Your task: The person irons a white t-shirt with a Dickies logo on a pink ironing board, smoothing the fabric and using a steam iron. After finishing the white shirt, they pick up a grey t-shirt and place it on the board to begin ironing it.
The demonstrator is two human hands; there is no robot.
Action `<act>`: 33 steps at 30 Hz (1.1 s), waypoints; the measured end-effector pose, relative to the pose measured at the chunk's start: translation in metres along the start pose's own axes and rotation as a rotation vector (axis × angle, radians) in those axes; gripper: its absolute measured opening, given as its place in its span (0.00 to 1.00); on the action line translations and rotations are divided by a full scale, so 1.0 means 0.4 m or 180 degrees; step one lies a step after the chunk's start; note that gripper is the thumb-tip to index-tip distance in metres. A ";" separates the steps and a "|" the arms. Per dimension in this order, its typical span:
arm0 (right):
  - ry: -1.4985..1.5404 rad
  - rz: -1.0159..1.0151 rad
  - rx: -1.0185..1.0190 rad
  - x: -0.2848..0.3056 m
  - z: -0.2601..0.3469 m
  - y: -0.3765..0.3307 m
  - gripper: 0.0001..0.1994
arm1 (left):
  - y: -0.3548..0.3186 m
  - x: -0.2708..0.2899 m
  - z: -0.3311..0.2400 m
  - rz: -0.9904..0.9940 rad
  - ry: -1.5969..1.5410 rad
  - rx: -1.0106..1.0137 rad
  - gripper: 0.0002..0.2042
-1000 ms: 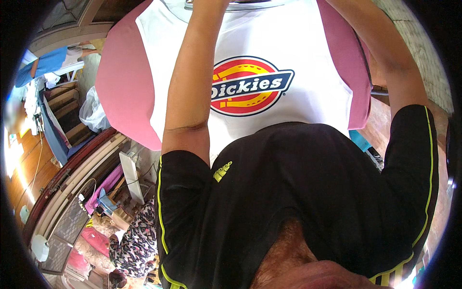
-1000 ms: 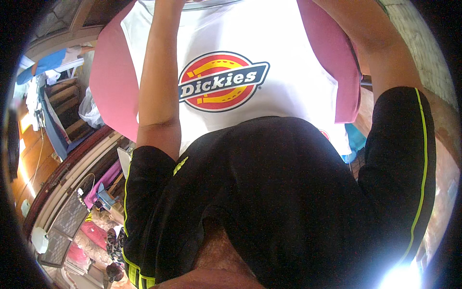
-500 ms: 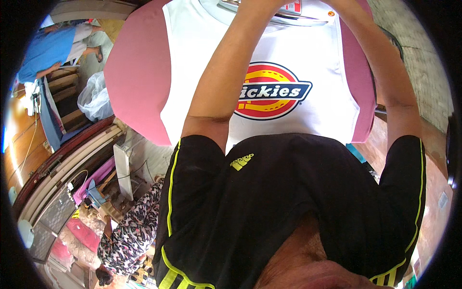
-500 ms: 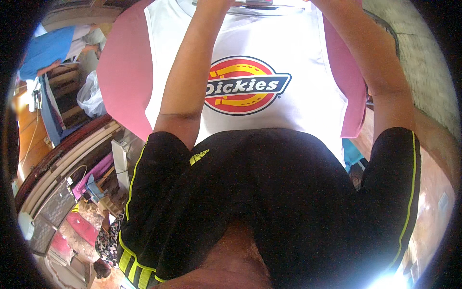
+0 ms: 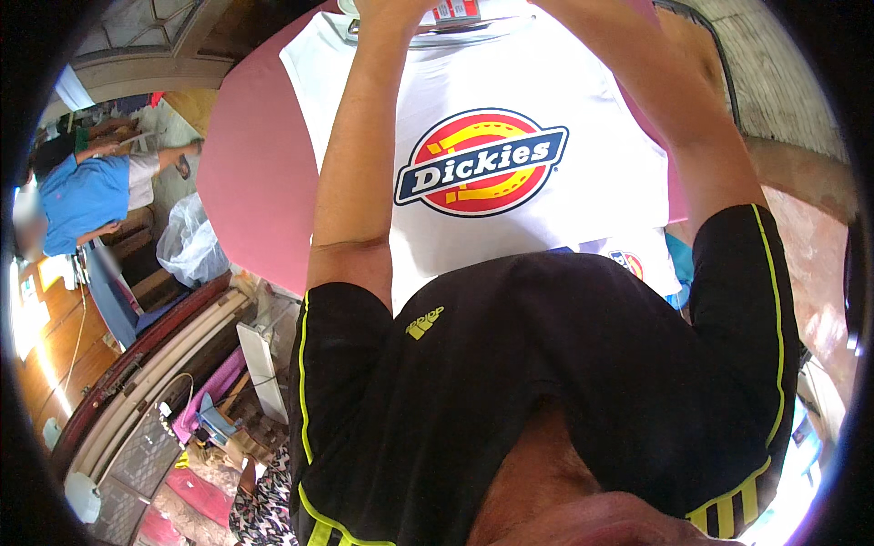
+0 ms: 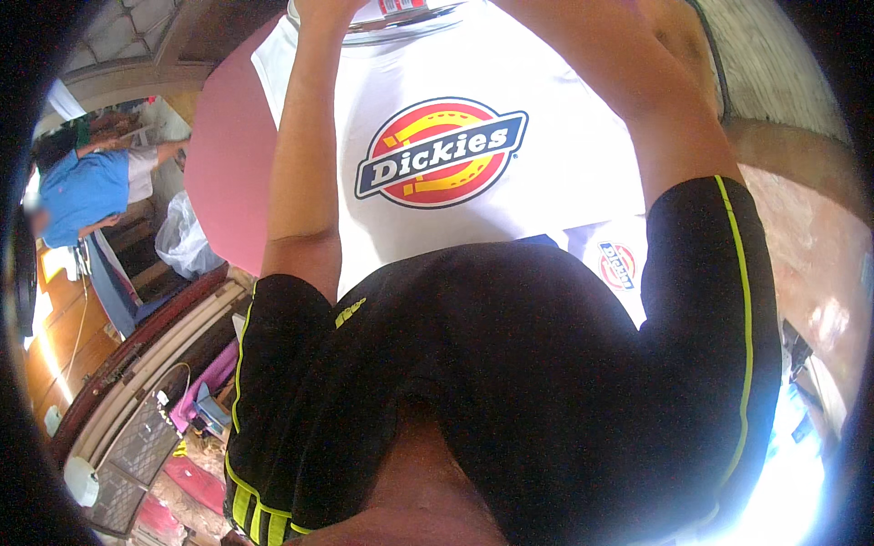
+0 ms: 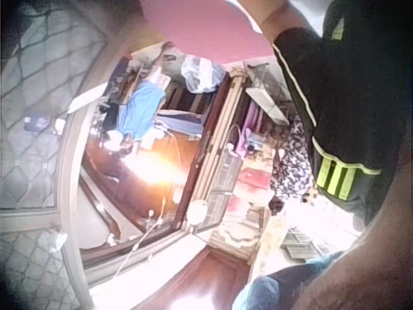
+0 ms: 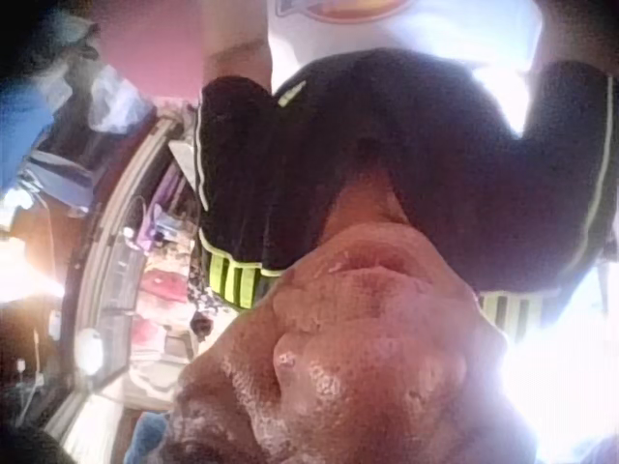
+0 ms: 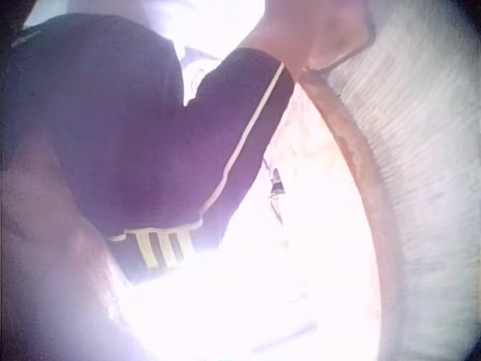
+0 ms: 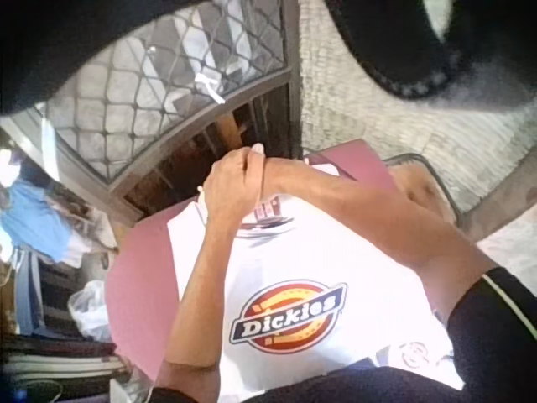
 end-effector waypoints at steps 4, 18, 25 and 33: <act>-0.0046 -0.0026 -0.0091 -0.007 0.003 0.000 0.24 | 0.004 -0.030 0.032 -0.0126 0.0178 -0.0295 0.22; -0.0048 -0.0030 -0.0093 -0.012 0.036 0.033 0.25 | -0.010 0.004 0.037 -0.0121 0.0126 -0.0496 0.20; -0.0013 -0.0008 -0.0213 -0.020 0.026 0.051 0.25 | -0.011 0.043 0.063 -0.0616 0.0135 -0.1395 0.14; 0.0330 -0.0468 -0.1450 0.256 -0.071 -0.147 0.26 | -0.185 0.058 0.171 -0.1057 -0.1005 -0.0650 0.14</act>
Point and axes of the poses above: each hand's wrist, its own y-axis towards the middle knuckle, its own x-axis out of the back of the hand, z = x × y, the point moved 1 cm from there along y, towards the middle knuckle, and after that the axes turned 1 degree about -y, right-handed, at the moved point
